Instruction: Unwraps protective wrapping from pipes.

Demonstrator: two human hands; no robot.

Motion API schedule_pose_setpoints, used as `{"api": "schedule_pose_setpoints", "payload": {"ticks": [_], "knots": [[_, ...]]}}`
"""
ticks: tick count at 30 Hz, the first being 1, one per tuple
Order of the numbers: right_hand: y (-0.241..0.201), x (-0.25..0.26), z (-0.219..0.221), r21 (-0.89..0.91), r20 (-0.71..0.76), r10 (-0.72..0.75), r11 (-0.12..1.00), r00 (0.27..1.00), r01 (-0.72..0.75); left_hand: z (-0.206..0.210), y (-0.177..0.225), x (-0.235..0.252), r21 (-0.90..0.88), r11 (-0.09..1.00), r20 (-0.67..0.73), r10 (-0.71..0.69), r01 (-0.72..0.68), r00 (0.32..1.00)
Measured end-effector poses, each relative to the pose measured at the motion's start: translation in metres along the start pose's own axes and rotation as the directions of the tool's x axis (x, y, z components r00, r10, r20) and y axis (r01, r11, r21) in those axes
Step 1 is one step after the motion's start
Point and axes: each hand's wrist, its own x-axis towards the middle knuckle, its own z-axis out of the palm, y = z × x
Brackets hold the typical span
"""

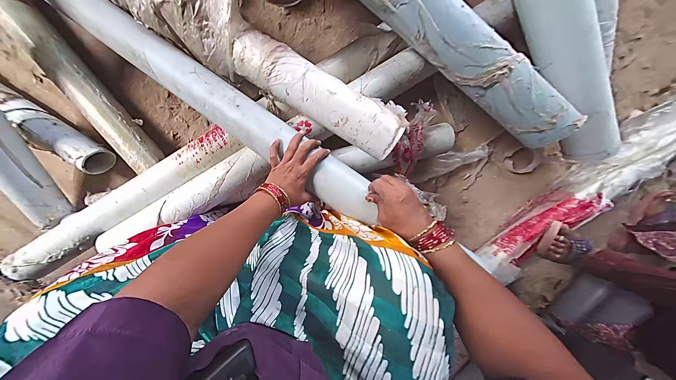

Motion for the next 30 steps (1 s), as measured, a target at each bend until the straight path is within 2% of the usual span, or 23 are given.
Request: {"api": "schedule_pose_setpoints", "payload": {"ticks": [3,6,8,9,12,15,17,20,24,30], "knots": [[0.012,-0.021,-0.021,-0.016,0.081,-0.017,1.000,0.997,0.019,-0.010,0.004,0.008,-0.013,0.999,0.097,-0.046,0.047,0.994],[0.035,-0.065,-0.055,-0.015,0.119,0.150,0.989,0.981,-0.150,-0.016,0.003,0.019,-0.013,0.998,0.137,-0.058,0.060,0.989],[0.040,-0.084,-0.075,0.018,0.035,0.243,0.970,0.969,-0.244,-0.017,0.002,0.025,-0.018,0.999,0.130,-0.043,0.046,0.991],[0.038,-0.085,-0.078,0.037,-0.018,0.236,0.971,0.972,-0.235,-0.015,0.002,0.026,-0.019,0.999,0.122,-0.032,0.034,0.992],[0.033,-0.053,-0.057,0.107,-0.115,0.111,0.989,0.987,-0.099,-0.015,0.002,0.029,-0.007,0.999,0.114,-0.035,0.036,0.993],[0.026,-0.019,-0.025,0.153,-0.074,0.170,0.976,0.983,-0.157,-0.012,0.001,0.021,-0.009,0.999,0.080,-0.048,0.049,0.996],[0.018,-0.009,-0.013,0.195,-0.102,0.203,0.964,0.974,-0.180,-0.006,-0.001,0.014,-0.013,0.999,0.026,-0.041,0.041,0.999],[0.011,-0.009,-0.005,0.107,-0.195,0.120,0.989,0.973,-0.100,-0.002,-0.003,0.013,-0.013,0.999,-0.001,-0.030,0.030,1.000],[0.005,-0.007,-0.005,-0.035,-0.089,0.144,0.988,0.986,-0.148,-0.003,-0.004,0.014,-0.003,1.000,-0.013,-0.026,0.026,1.000],[-0.007,-0.013,-0.012,-0.090,0.011,0.149,0.985,0.989,-0.148,-0.004,0.004,0.008,0.006,0.993,0.033,-0.119,0.119,0.992]]}}
